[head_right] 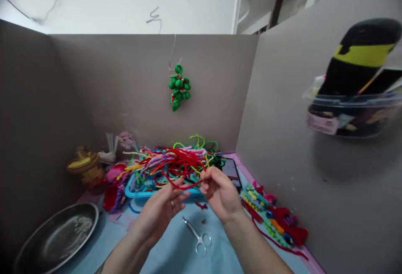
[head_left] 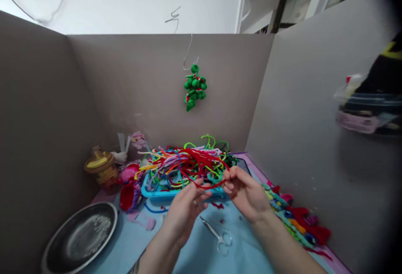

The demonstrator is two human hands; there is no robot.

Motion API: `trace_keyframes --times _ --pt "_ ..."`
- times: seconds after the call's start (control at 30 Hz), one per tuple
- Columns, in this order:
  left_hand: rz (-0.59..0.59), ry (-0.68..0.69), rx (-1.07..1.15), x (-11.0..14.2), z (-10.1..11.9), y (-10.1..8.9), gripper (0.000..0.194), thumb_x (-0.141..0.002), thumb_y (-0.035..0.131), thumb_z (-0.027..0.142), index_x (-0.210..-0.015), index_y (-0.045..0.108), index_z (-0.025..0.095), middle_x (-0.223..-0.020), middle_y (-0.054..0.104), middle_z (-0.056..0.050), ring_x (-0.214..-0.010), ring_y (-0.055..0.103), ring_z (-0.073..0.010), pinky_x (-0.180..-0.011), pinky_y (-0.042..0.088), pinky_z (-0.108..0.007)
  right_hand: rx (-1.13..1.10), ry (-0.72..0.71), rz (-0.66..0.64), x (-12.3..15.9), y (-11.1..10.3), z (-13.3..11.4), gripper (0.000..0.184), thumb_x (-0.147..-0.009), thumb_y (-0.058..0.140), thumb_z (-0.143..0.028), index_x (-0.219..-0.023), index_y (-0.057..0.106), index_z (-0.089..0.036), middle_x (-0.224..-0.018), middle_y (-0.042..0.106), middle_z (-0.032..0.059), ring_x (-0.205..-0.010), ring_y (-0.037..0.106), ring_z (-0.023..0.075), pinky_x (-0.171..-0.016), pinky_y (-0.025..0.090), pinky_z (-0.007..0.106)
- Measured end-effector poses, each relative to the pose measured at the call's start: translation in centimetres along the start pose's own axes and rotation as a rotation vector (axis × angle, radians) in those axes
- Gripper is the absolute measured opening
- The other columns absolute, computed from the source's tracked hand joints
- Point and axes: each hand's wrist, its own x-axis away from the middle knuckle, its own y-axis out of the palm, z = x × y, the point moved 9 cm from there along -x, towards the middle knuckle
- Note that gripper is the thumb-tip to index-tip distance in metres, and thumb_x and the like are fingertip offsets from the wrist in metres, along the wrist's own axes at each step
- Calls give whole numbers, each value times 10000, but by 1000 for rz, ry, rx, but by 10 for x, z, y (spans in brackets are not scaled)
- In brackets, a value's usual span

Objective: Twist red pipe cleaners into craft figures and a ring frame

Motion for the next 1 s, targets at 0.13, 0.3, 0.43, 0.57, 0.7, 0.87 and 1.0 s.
trace_keyframes --times 0.13,0.3,0.43,0.57,0.7,0.87,1.0 --pt "109 177 363 9 24 -31 224 -762 636 304 -926 588 160 -676 574 -3 -687 581 -125 -651 460 -239 -53 151 -33 7 14 48 239 -661 712 -333 -714 538 -179 -631 544 -20 -478 408 63 -453 305 191" --pt "141 210 389 0 26 -55 158 -736 668 262 -794 587 139 -537 401 56 -506 415 -56 -499 384 -156 -7 145 17 -2 -1 60 367 -661 727 -315 -954 534 -207 -540 497 -60 -424 335 51 -407 252 165" --pt "193 215 442 -6 22 -70 157 -712 688 251 -762 576 152 -548 412 53 -532 435 -64 -555 442 -179 3 132 130 -12 -27 56 335 -632 751 -339 -850 570 -158 -562 523 -41 -443 384 45 -416 306 157" --pt "230 220 479 -11 19 -80 127 -722 674 219 -758 568 159 -564 438 50 -545 456 -67 -604 485 -211 -45 130 197 -18 -44 52 311 -622 763 -347 -766 562 -160 -611 571 -21 -483 463 58 -446 373 157" --pt "258 230 497 -14 16 -86 73 -756 631 196 -759 570 156 -558 445 48 -536 466 -65 -598 501 -214 -93 114 254 -19 -53 51 313 -620 768 -317 -814 561 -184 -644 600 -21 -507 500 61 -465 402 146" --pt "304 204 534 -16 10 -93 36 -796 566 157 -767 583 148 -582 501 26 -567 524 -80 -616 519 -230 -108 91 292 -20 -58 52 331 -602 773 -281 -845 560 -209 -631 615 -23 -499 512 68 -456 408 143" --pt "337 162 576 -15 7 -94 115 -833 502 142 -760 591 145 -617 550 3 -602 568 -94 -634 527 -245 -122 73 323 -19 -63 48 303 -587 774 -300 -784 570 -193 -631 617 -19 -491 510 70 -448 414 151"
